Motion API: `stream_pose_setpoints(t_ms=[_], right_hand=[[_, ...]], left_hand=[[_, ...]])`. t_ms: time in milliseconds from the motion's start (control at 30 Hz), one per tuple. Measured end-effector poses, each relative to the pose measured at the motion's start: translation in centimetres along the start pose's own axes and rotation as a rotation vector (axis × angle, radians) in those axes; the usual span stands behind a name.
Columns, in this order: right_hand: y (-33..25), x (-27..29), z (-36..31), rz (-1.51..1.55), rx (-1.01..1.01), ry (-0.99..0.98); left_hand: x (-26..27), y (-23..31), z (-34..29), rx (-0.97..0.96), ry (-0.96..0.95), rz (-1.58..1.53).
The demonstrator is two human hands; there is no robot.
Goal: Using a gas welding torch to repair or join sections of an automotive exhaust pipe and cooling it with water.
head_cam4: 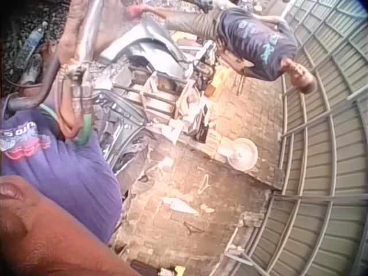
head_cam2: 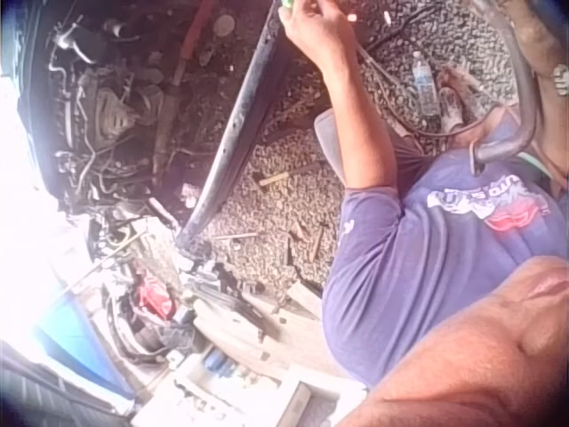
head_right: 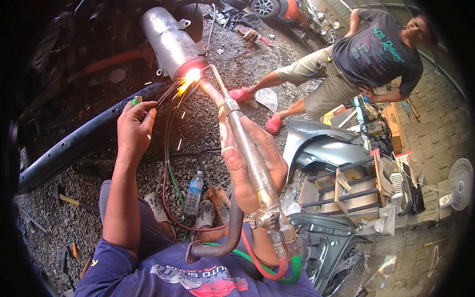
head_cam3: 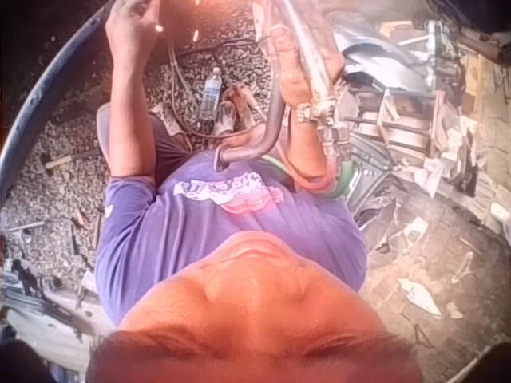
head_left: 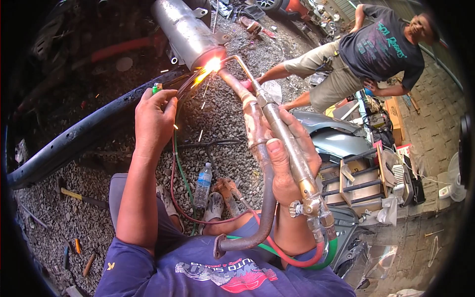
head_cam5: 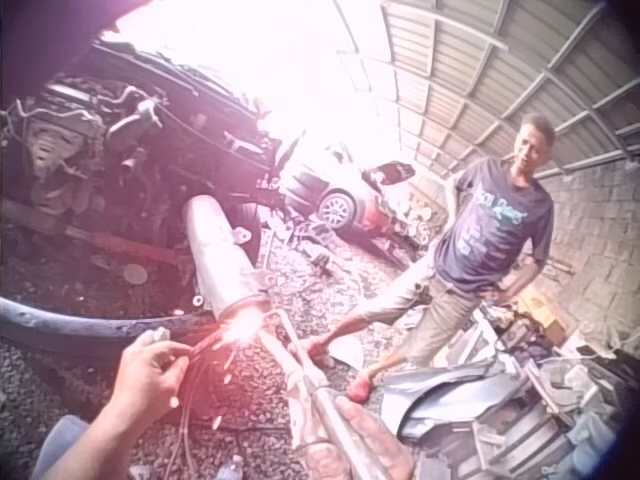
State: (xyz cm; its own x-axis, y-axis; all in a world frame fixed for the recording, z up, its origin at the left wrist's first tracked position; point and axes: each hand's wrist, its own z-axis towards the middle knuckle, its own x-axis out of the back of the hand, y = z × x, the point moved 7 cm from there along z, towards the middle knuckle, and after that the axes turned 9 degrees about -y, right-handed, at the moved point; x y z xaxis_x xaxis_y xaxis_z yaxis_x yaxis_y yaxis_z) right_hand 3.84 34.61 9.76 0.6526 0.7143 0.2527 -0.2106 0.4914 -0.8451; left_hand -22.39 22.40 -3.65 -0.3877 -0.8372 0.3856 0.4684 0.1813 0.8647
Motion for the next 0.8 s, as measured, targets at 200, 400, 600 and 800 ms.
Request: stream_pose_setpoints(t_ms=[200, 400, 600, 800], right_hand=[[0.29, 0.30, -0.10, -0.053, 0.006, 0.020], [0.14, 0.32, -0.09, -0.106, 0.015, 0.007], [0.43, 0.51, -0.15, -0.110, 0.006, 0.015], [0.22, 0.45, -0.20, -0.115, 0.006, 0.019]], left_hand=[[-0.13, -0.05, -0.04, 0.007, -0.005, 0.019], [0.16, 0.17, -0.07, 0.048, -0.022, 0.016], [0.23, 0.32, -0.03, 0.050, -0.029, 0.025], [-0.02, 0.10, -0.10, 0.024, -0.018, 0.018]])
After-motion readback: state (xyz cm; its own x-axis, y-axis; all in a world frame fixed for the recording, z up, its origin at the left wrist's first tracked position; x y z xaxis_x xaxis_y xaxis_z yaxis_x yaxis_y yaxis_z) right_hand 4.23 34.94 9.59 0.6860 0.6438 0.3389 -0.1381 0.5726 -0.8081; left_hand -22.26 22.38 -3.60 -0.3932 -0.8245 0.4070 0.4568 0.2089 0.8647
